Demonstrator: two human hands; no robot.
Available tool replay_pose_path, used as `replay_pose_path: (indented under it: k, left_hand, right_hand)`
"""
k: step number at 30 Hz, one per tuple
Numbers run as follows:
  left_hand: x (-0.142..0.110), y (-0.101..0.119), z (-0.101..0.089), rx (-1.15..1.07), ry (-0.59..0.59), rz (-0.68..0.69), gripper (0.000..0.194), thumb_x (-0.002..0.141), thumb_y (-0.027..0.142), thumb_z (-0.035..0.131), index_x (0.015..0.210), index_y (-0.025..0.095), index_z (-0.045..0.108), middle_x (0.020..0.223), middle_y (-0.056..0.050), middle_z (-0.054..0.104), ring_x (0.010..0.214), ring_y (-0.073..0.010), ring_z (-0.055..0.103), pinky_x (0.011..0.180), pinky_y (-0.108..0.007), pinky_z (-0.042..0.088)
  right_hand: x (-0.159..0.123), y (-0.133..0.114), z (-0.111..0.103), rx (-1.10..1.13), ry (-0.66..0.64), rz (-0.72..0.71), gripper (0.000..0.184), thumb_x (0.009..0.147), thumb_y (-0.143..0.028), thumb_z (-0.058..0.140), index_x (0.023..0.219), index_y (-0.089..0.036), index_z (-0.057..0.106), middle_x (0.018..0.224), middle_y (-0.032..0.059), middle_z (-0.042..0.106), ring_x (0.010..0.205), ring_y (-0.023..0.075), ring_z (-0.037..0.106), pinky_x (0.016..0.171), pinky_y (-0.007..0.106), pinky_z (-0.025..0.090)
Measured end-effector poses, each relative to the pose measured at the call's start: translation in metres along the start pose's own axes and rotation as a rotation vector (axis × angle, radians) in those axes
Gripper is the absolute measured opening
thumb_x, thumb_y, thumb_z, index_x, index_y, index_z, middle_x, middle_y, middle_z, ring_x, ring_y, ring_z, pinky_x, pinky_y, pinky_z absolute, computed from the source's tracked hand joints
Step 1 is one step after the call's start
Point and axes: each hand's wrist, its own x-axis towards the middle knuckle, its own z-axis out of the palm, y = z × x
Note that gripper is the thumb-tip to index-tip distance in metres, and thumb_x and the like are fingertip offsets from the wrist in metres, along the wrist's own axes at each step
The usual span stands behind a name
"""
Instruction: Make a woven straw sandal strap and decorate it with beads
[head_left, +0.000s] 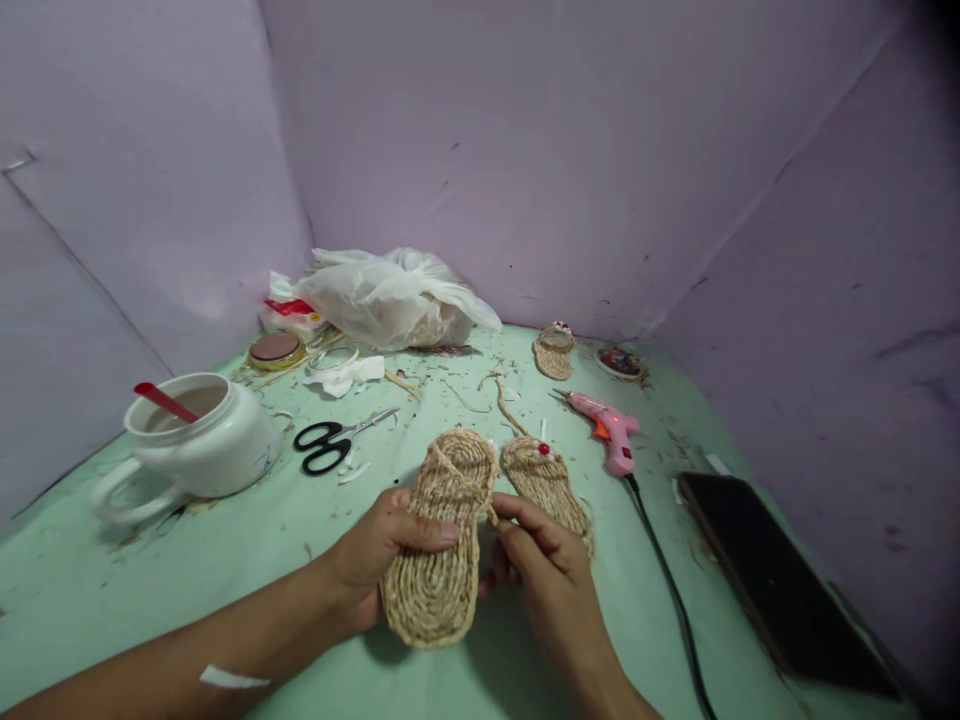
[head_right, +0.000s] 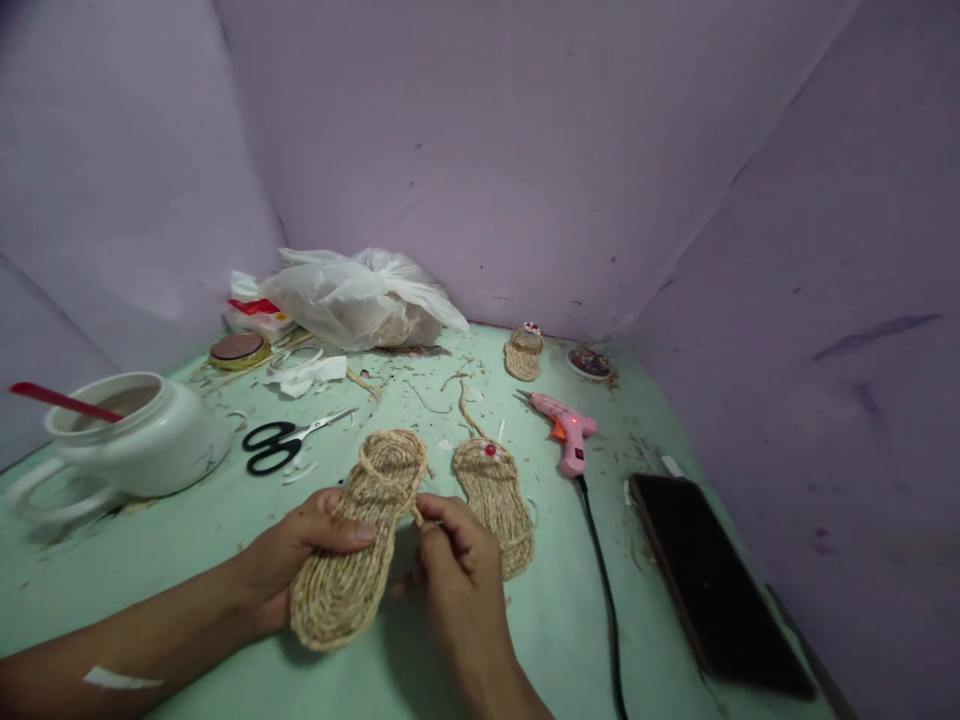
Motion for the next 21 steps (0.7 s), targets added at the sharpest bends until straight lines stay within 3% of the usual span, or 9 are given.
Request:
replay_pose_path:
  k: [4, 9, 13, 15, 17, 19, 21]
  left_hand:
    - [0.001, 0.000, 0.000, 0.021, -0.013, -0.002, 0.025, 0.048, 0.012, 0.073, 0.073, 0.006, 0.070, 0.061, -0.011, 0.069, 0.057, -0.0225, 0.065, 0.060, -0.035, 0.055]
    - [0.000, 0.001, 0.002, 0.026, 0.004, 0.010, 0.024, 0.046, 0.012, 0.074, 0.069, 0.006, 0.070, 0.060, -0.009, 0.069, 0.051, -0.0164, 0.062, 0.054, -0.027, 0.052]
    - [-0.001, 0.002, 0.004, 0.042, 0.025, 0.008, 0.025, 0.044, 0.012, 0.076, 0.068, 0.007, 0.070, 0.060, -0.009, 0.070, 0.050, -0.0156, 0.062, 0.052, -0.025, 0.052]
    - [-0.001, 0.003, 0.004, 0.038, 0.036, 0.001, 0.026, 0.044, 0.013, 0.076, 0.068, 0.007, 0.070, 0.058, -0.008, 0.069, 0.048, -0.0155, 0.061, 0.051, -0.025, 0.052]
    - [-0.001, 0.003, 0.004, 0.036, 0.042, -0.010, 0.026, 0.043, 0.013, 0.076, 0.067, 0.008, 0.071, 0.055, -0.007, 0.068, 0.046, -0.0154, 0.061, 0.049, -0.025, 0.051]
    - [-0.002, 0.004, 0.005, 0.043, 0.046, -0.023, 0.023, 0.043, 0.014, 0.076, 0.064, 0.007, 0.070, 0.053, -0.007, 0.067, 0.045, -0.0150, 0.060, 0.047, -0.024, 0.050]
    - [-0.003, 0.004, 0.005, 0.054, 0.043, -0.039, 0.022, 0.044, 0.014, 0.076, 0.063, 0.007, 0.070, 0.052, -0.007, 0.066, 0.045, -0.0144, 0.060, 0.047, -0.023, 0.050]
  right_hand:
    - [0.002, -0.001, -0.004, -0.027, -0.049, 0.051, 0.025, 0.067, -0.038, 0.062, 0.073, -0.014, 0.066, 0.044, -0.0042, 0.047, 0.041, 0.0100, 0.045, 0.040, 0.024, 0.046]
    - [0.003, -0.005, -0.008, -0.249, -0.070, -0.059, 0.025, 0.069, -0.039, 0.063, 0.071, -0.015, 0.068, 0.061, 0.0013, 0.056, 0.043, 0.0100, 0.048, 0.035, 0.021, 0.041]
    - [0.003, -0.006, -0.011, -0.371, -0.020, -0.261, 0.020, 0.071, -0.035, 0.062, 0.071, -0.018, 0.073, 0.087, 0.0100, 0.065, 0.073, 0.0203, 0.062, 0.058, 0.030, 0.052]
    - [0.001, -0.009, -0.012, -0.413, 0.015, -0.281, 0.022, 0.070, -0.036, 0.064, 0.078, -0.019, 0.074, 0.103, 0.0126, 0.065, 0.078, 0.0213, 0.062, 0.062, 0.032, 0.052]
    - [0.000, -0.013, -0.013, -0.431, 0.061, -0.223, 0.029, 0.070, -0.040, 0.065, 0.086, -0.017, 0.072, 0.095, 0.0127, 0.067, 0.060, 0.0160, 0.059, 0.050, 0.028, 0.048]
    - [0.000, -0.018, -0.016, -0.388, 0.133, -0.168, 0.035, 0.071, -0.044, 0.064, 0.091, -0.015, 0.069, 0.066, 0.0060, 0.066, 0.042, 0.0106, 0.050, 0.038, 0.022, 0.039]
    - [0.002, -0.022, -0.018, -0.270, 0.167, -0.135, 0.040, 0.072, -0.045, 0.063, 0.097, -0.014, 0.065, 0.048, -0.0005, 0.058, 0.037, 0.0099, 0.046, 0.035, 0.020, 0.035]
